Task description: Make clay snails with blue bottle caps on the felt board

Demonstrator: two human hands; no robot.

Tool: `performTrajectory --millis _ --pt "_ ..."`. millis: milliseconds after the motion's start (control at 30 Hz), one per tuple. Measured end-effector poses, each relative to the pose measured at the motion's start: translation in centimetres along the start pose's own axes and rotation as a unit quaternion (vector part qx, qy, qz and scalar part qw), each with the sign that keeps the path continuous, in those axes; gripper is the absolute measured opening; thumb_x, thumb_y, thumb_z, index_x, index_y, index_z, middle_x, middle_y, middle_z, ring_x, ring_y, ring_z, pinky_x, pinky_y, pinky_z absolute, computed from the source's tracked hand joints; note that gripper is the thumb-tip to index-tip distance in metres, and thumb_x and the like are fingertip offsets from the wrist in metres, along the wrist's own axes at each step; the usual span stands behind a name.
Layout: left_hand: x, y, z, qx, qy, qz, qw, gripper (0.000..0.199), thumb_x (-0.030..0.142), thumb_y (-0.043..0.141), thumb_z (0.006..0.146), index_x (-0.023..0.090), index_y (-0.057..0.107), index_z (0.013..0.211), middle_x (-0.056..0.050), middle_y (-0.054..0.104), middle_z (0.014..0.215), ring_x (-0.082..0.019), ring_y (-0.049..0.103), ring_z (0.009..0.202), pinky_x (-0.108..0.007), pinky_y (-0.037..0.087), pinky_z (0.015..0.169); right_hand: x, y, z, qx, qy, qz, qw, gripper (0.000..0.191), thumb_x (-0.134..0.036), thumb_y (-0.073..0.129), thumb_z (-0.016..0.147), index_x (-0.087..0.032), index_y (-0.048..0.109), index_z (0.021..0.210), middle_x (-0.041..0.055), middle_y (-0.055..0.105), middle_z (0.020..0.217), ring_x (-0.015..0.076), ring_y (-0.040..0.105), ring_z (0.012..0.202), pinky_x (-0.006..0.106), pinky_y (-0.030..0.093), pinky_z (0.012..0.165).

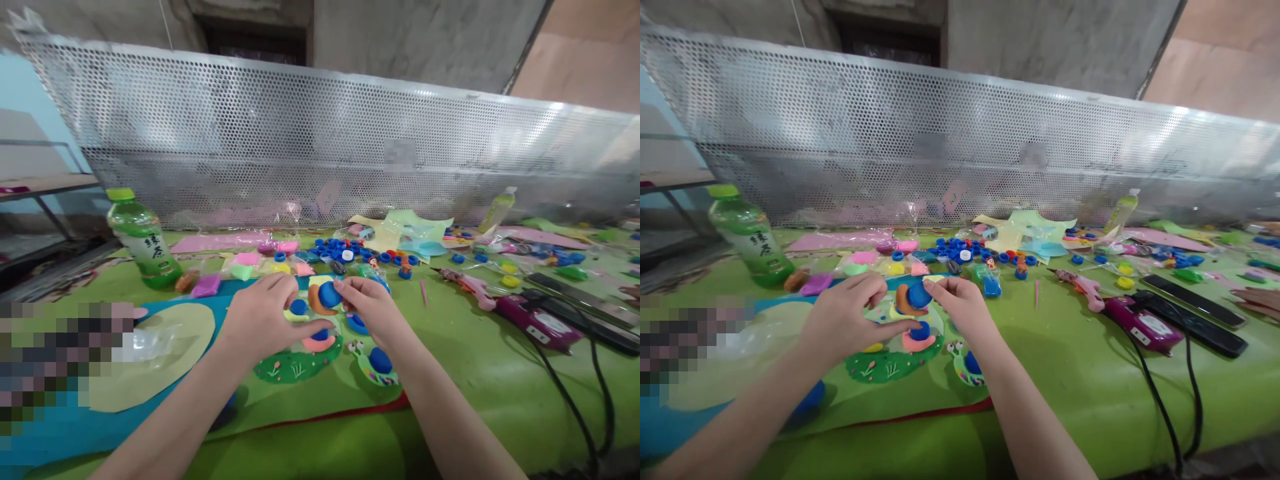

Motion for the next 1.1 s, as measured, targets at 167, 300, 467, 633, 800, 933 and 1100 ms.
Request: performTrajectory --millis 167,300,467,633,800,933,1100 --pt "0.5 -0.1 -0.1 0.019 0.011 0.027 0.999 0.051 0.067 0.054 0.064 0.020 0.035 0.057 0.003 0.044 0.053 -0.011 0.046 0.049 -0.022 0.028 0.042 0.0 0.2 -0.1 -0.001 -0.009 -0.007 1.000 0.038 -0.051 0.065 0.065 -0.015 0.052 0.059 -0.0052 0.040 0.050 0.0066 0.031 0.048 0.022 0.022 0.047" --pt "1.2 0.1 -0.1 0.016 -0.001 0.049 0.999 0.047 0.063 0.055 0.065 0.019 0.040 0.060 0.000 0.050 0.056 -0.015 0.052 0.053 -0.023 0.030 0.042 0.0 0.6 -0.3 -0.006 -0.011 -0.022 1.000 0.038 -0.050 0.065 0.065 -0.015 0.052 0.058 -0.0051 0.039 0.050 0.0067 0.031 0.048 0.022 0.023 0.047" --pt "1.1 -0.1 0.0 0.007 -0.014 0.046 0.999 0.050 0.067 0.051 0.064 0.020 0.039 0.058 -0.001 0.050 0.056 -0.015 0.050 0.052 -0.023 0.028 0.041 0.1 0.5 -0.2 -0.006 -0.007 -0.031 0.999 0.041 -0.053 0.064 0.064 -0.015 0.051 0.058 -0.0047 0.039 0.050 0.0072 0.031 0.048 0.023 0.023 0.048" --pt "-0.3 -0.9 0.3 0.011 -0.009 0.025 1.000 0.058 0.075 0.049 0.058 0.021 0.030 0.056 0.003 0.038 0.052 -0.010 0.038 0.047 -0.023 0.024 0.042 0.3 0.0 0.0 0.004 -0.006 -0.019 1.000 0.043 -0.056 0.064 0.064 -0.015 0.051 0.062 -0.0049 0.037 0.051 0.0073 0.031 0.047 0.023 0.022 0.047" --pt "-1.7 -1.5 0.5 0.021 0.000 0.008 1.000 0.061 0.075 0.052 0.056 0.021 0.024 0.057 0.006 0.029 0.053 -0.008 0.028 0.046 -0.022 0.019 0.042 0.0 0.2 -0.2 -0.036 -0.007 -0.033 0.999 0.039 -0.051 0.064 0.066 -0.015 0.052 0.062 -0.0039 0.041 0.054 0.0072 0.033 0.050 0.022 0.023 0.048" --pt "-1.6 -1.8 0.4 0.025 0.027 0.004 0.999 0.065 0.081 0.049 0.051 0.021 0.022 0.058 0.007 0.026 0.053 -0.008 0.027 0.047 -0.022 0.019 0.043 0.0 0.3 -0.3 -0.038 -0.008 -0.035 0.999 0.038 -0.051 0.064 0.067 -0.015 0.053 0.063 -0.0041 0.041 0.055 0.0068 0.032 0.050 0.022 0.023 0.047" --pt "-1.1 -1.7 0.3 0.030 0.029 0.000 0.999 0.066 0.081 0.049 0.049 0.022 0.022 0.057 0.007 0.025 0.052 -0.008 0.025 0.047 -0.024 0.019 0.043 0.2 0.5 -0.5 -0.075 -0.009 -0.052 0.996 0.040 -0.053 0.063 0.068 -0.014 0.054 0.064 -0.0028 0.041 0.057 0.0074 0.033 0.051 0.022 0.026 0.048"
Point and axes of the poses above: each hand's wrist, its own z-axis towards the middle knuckle, its own y-axis out of the palm, x = y × z, the point moved 3 cm from there along z, towards the middle knuckle
